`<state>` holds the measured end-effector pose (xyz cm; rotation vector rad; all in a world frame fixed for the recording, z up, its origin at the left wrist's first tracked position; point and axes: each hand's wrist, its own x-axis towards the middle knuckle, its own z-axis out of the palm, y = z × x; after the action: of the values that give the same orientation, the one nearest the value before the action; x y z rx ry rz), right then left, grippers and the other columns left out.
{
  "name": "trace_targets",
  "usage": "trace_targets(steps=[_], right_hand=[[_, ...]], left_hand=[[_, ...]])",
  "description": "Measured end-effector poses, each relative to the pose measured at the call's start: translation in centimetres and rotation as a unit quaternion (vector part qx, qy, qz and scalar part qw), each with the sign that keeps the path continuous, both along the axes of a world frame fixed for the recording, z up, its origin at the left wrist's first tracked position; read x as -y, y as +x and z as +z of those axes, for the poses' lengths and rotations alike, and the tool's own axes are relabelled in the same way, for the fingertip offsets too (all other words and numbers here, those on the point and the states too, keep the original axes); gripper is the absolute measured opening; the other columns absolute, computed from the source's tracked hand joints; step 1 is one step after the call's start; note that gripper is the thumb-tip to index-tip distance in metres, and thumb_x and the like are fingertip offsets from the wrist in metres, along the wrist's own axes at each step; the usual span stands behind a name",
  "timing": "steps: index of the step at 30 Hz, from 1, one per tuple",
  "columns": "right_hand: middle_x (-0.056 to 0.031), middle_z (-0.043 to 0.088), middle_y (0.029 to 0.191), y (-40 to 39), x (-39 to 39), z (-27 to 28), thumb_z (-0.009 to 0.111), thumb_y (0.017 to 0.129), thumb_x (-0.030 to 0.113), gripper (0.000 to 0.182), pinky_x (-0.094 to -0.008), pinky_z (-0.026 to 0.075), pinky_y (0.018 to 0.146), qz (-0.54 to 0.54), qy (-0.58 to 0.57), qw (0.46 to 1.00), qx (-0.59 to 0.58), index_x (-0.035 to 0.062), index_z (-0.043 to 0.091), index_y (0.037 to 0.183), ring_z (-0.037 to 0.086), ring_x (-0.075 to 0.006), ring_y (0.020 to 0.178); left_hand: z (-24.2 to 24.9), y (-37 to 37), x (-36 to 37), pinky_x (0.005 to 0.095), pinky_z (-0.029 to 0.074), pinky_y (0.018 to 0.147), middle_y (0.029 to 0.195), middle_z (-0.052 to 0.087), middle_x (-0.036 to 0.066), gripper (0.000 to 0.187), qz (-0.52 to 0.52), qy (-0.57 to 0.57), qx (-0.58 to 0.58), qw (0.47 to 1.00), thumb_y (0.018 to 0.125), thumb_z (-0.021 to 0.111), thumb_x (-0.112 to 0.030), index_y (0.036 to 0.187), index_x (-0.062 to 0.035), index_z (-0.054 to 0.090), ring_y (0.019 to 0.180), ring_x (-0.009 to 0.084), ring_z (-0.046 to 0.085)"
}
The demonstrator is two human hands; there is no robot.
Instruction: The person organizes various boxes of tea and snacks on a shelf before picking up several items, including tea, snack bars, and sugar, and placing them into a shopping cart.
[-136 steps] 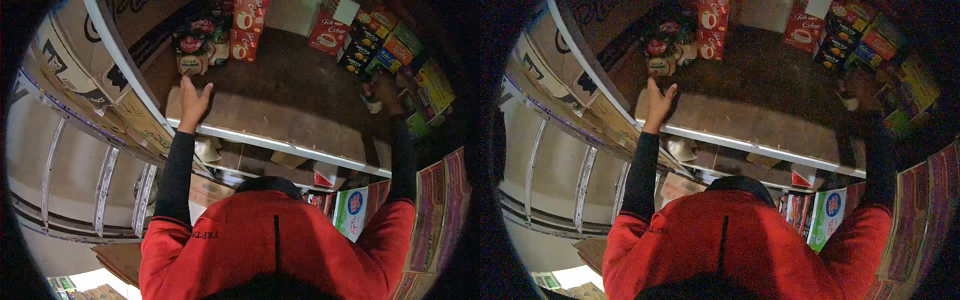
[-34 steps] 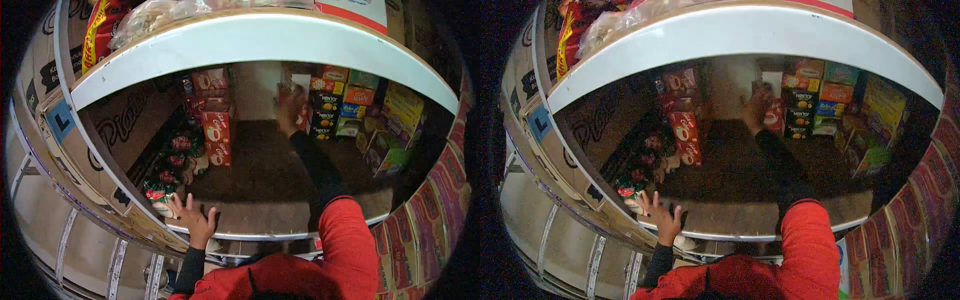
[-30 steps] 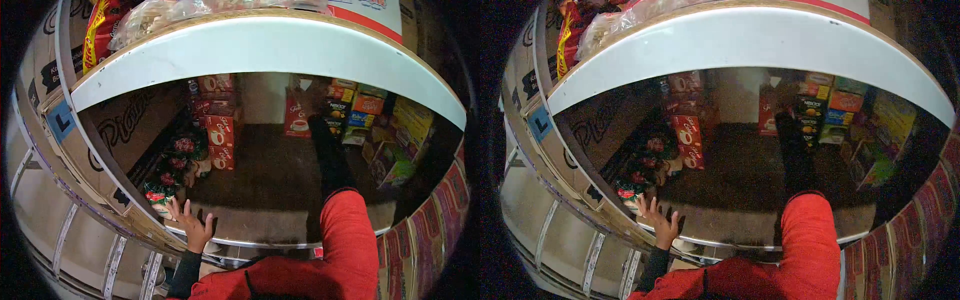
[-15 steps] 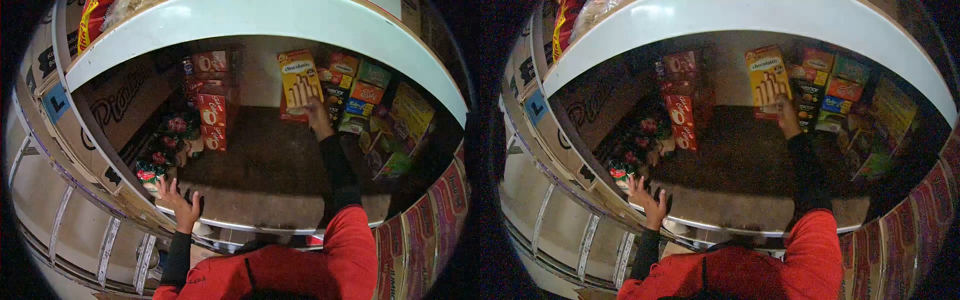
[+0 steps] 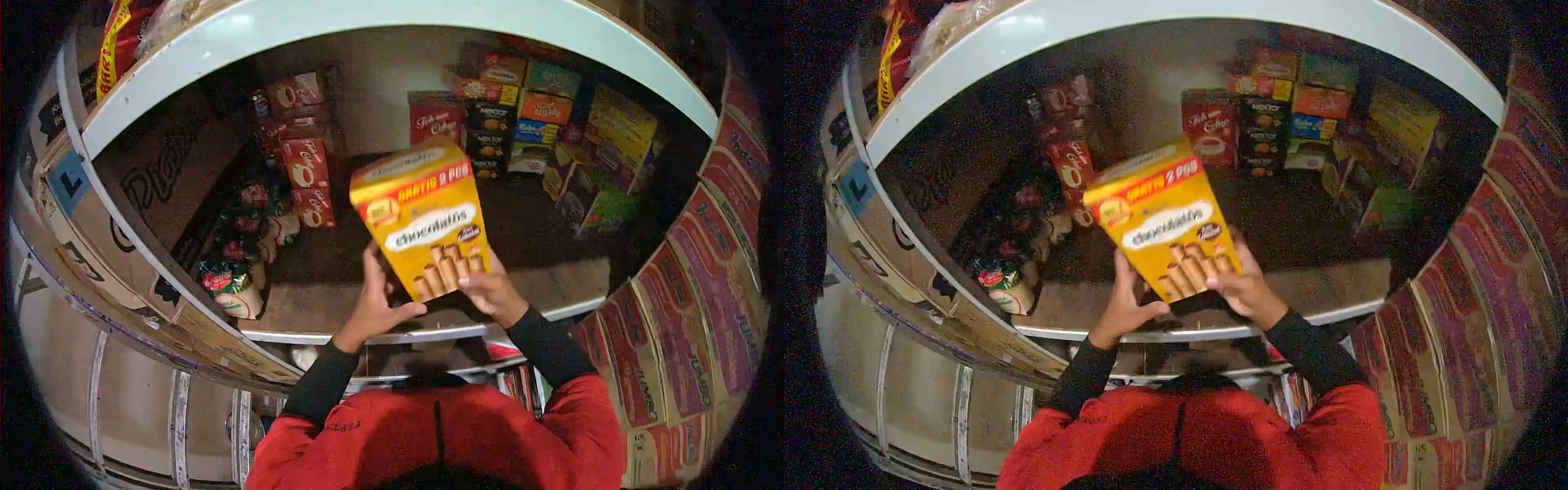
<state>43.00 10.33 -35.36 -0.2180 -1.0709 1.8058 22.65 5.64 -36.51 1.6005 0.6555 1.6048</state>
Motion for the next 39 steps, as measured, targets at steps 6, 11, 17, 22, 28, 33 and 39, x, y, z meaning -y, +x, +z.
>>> trace_targets(steps=[6, 11, 17, 22, 28, 33, 39], right_hand=[[-0.0108, 0.018, 0.149, 3.5, 5.8, -3.6, 0.084, 0.065, 0.017, 0.108, -0.0398, 0.027, 0.11, -0.148, 0.184, 0.935, 0.266, 0.0094, 0.013, 0.146, 0.025, -0.0248, 0.137], [-0.0198, 0.027, 0.147, 7.2, 15.6, 4.9, 0.085, 0.058, 0.034, 0.115, -0.0436, 0.022, 0.111, -0.367, 0.367, 0.715, 0.469, 0.004, 0.016, 0.146, 0.026, -0.0347, 0.136], [-0.0222, 0.036, 0.141, 5.6, 25.5, 11.5, 0.083, 0.057, 0.027, 0.109, -0.0471, 0.033, 0.104, -0.353, 0.29, 0.462, 0.761, 0.011, 0.021, 0.146, 0.037, -0.0378, 0.129], [-0.0246, 0.05, 0.124, 9.0, 32.8, 8.8, 0.079, 0.063, 0.024, 0.097, -0.0437, 0.045, 0.09, -0.404, 0.127, 0.431, 0.797, 0.0049, 0.026, 0.141, 0.051, -0.0404, 0.111], [-0.0205, 0.051, 0.127, 11.2, 46.2, 3.8, 0.078, 0.059, 0.012, 0.095, -0.0439, 0.044, 0.093, -0.542, -0.05, 0.296, 0.785, 0.0092, 0.028, 0.14, 0.051, -0.0405, 0.112], [-0.0187, 0.053, 0.125, 12.8, 55.9, -4.8, 0.08, 0.058, 0.01, 0.098, -0.0439, 0.044, 0.091, -0.602, -0.262, 0.205, 0.726, 0.0142, 0.029, 0.141, 0.052, -0.0384, 0.112], [-0.0194, 0.054, 0.123, 15.2, 60.0, -18.4, 0.083, 0.059, 0.021, 0.096, -0.0424, 0.046, 0.092, -0.672, -0.378, 0.207, 0.602, 0.0105, 0.031, 0.139, 0.054, -0.0364, 0.111]], left_hand=[[-2.6, -0.8, 1.8, 0.0343, 0.045, 0.095, 0.125, 0.056, 0.008, 0.063, -0.068, -0.023, -0.205, 0.976, 0.071, 0.082, -0.025, 0.124, -0.0075, 0.053, 0.113, 0.0173, 0.054], [-8.0, 2.4, 0.0, 0.0371, 0.043, 0.096, 0.127, 0.055, 0.011, 0.078, -0.311, -0.267, -0.081, 0.908, 0.065, 0.085, -0.023, 0.13, -0.005, 0.046, 0.114, 0.0216, 0.054], [-3.8, 10.8, 4.0, 0.0336, 0.044, 0.092, 0.116, 0.053, 0.011, 0.082, -0.389, -0.084, -0.204, 0.895, 0.06, 0.086, -0.014, 0.127, -0.0054, 0.04, 0.108, 0.0209, 0.054], [-2.6, 16.9, 8.5, 0.0416, 0.049, 0.092, 0.131, 0.037, 0.013, 0.099, -0.484, 0.071, -0.294, 0.821, 0.061, 0.086, -0.016, 0.137, -0.0065, 0.024, 0.121, 0.026, 0.043], [-1.3, 17.1, 8.5, 0.0422, 0.026, 0.11, 0.138, 0.037, 0.013, 0.096, -0.332, 0.095, -0.258, 0.902, 0.06, 0.084, -0.019, 0.138, -0.0066, 0.028, 0.129, 0.027, 0.036], [-2.7, 13.3, 2.2, 0.0451, 0.027, 0.109, 0.137, 0.04, 0.016, 0.075, -0.012, 0.244, -0.297, 0.923, 0.075, 0.076, -0.024, 0.135, -0.0025, 0.037, 0.128, 0.0304, 0.037], [-4.4, 4.4, -2.9, 0.0491, 0.036, 0.099, 0.128, 0.047, 0.024, 0.067, 0.281, 0.316, -0.485, 0.766, 0.086, 0.061, -0.048, 0.13, 0.0005, 0.043, 0.119, 0.0379, 0.045]])
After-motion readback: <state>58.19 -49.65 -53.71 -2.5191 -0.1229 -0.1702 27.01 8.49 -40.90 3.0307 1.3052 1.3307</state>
